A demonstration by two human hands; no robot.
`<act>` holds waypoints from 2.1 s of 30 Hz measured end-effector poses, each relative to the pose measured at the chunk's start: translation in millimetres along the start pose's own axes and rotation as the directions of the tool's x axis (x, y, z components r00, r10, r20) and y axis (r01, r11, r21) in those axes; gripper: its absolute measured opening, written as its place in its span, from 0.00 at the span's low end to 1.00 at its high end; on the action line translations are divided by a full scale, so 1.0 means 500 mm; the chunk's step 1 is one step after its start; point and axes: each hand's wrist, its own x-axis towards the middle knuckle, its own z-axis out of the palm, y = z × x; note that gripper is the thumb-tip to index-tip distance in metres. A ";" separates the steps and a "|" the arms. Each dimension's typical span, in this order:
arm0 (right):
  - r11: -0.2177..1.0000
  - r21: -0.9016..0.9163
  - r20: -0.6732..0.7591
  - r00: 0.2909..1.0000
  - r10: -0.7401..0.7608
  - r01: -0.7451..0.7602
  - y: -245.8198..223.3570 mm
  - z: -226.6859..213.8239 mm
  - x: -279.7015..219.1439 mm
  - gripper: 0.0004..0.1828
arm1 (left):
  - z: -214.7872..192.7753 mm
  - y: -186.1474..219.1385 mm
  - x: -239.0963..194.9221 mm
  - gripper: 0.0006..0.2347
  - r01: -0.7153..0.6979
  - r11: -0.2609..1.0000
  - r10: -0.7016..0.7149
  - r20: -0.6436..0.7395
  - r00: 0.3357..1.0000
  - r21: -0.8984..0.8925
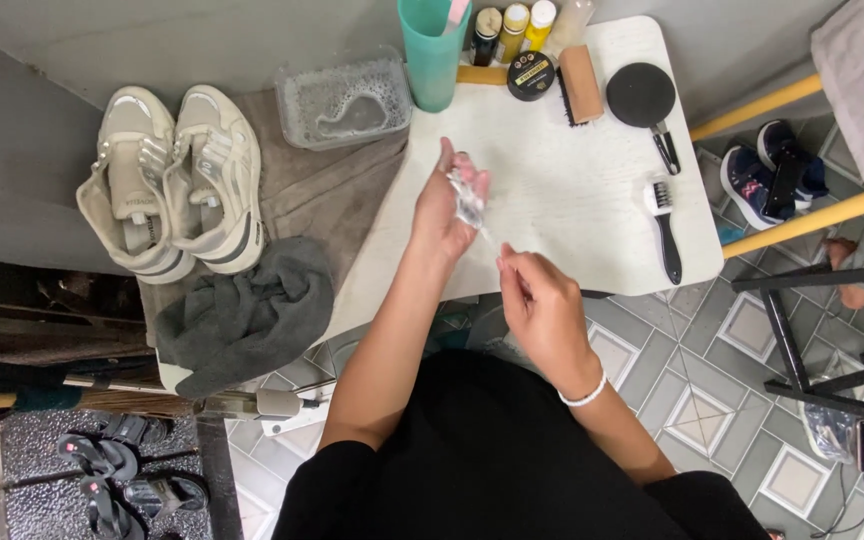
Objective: The person scrubs a white shoelace with a toothbrush over a table. They repeatedly dip the toothbrush into a container of soapy water and continue scrubbing the lace. A pair of sneakers, a towel, and other cleaning supplies are visible on the table.
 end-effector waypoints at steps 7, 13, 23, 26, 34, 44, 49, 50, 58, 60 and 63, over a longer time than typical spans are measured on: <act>0.996 -0.072 -0.057 0.997 -0.058 0.054 0.008 0.012 0.015 0.09 | -0.021 -0.028 0.038 0.15 -0.049 0.998 0.049 -0.020 0.999 0.035; 0.999 0.039 -0.027 1.000 0.007 -0.006 -0.002 -0.004 0.023 0.09 | -0.032 -0.017 0.029 0.17 -0.087 0.996 0.085 -0.054 0.995 -0.036; 0.999 0.035 0.022 1.000 -0.021 0.020 -0.007 -0.010 0.013 0.09 | -0.031 0.007 0.033 0.15 -0.164 0.986 0.164 0.015 0.986 0.042; 0.998 0.047 -0.039 0.999 -0.031 0.033 -0.007 0.001 0.035 0.08 | -0.016 -0.008 0.015 0.18 -0.188 0.979 0.184 0.068 0.981 0.074; 0.999 0.039 0.068 0.998 0.006 -0.009 0.008 -0.002 0.014 0.08 | -0.020 0.004 0.016 0.21 -0.223 0.973 0.222 0.026 0.975 0.054; 0.998 0.059 0.041 0.999 -0.011 0.009 -0.006 0.004 0.010 0.09 | -0.014 0.011 -0.009 0.17 -0.246 0.966 0.248 -0.022 0.968 0.079; 0.996 0.077 -0.043 0.998 -0.036 0.039 -0.018 0.022 0.016 0.10 | 0.015 0.017 -0.044 0.15 -0.212 0.977 0.211 0.025 0.977 0.038; 0.997 0.069 -0.002 0.999 -0.038 0.038 -0.018 0.027 0.015 0.10 | 0.011 0.024 -0.045 0.16 -0.194 0.980 0.195 0.021 0.980 -0.044; 0.991 0.065 -0.156 0.982 -0.107 0.118 -0.018 0.040 -0.024 0.03 | -0.007 0.062 -0.044 0.19 -0.144 0.961 0.151 0.013 0.988 -0.234; 0.997 0.045 -0.165 0.985 -0.058 0.067 -0.021 0.049 -0.050 0.09 | 0.010 0.063 -0.050 0.11 -0.031 0.920 0.089 0.131 0.987 -0.390; 0.989 0.065 -0.188 0.975 -0.116 0.130 -0.014 0.078 -0.065 0.10 | 0.029 0.066 -0.045 0.08 -0.106 0.886 0.149 0.059 0.987 -0.452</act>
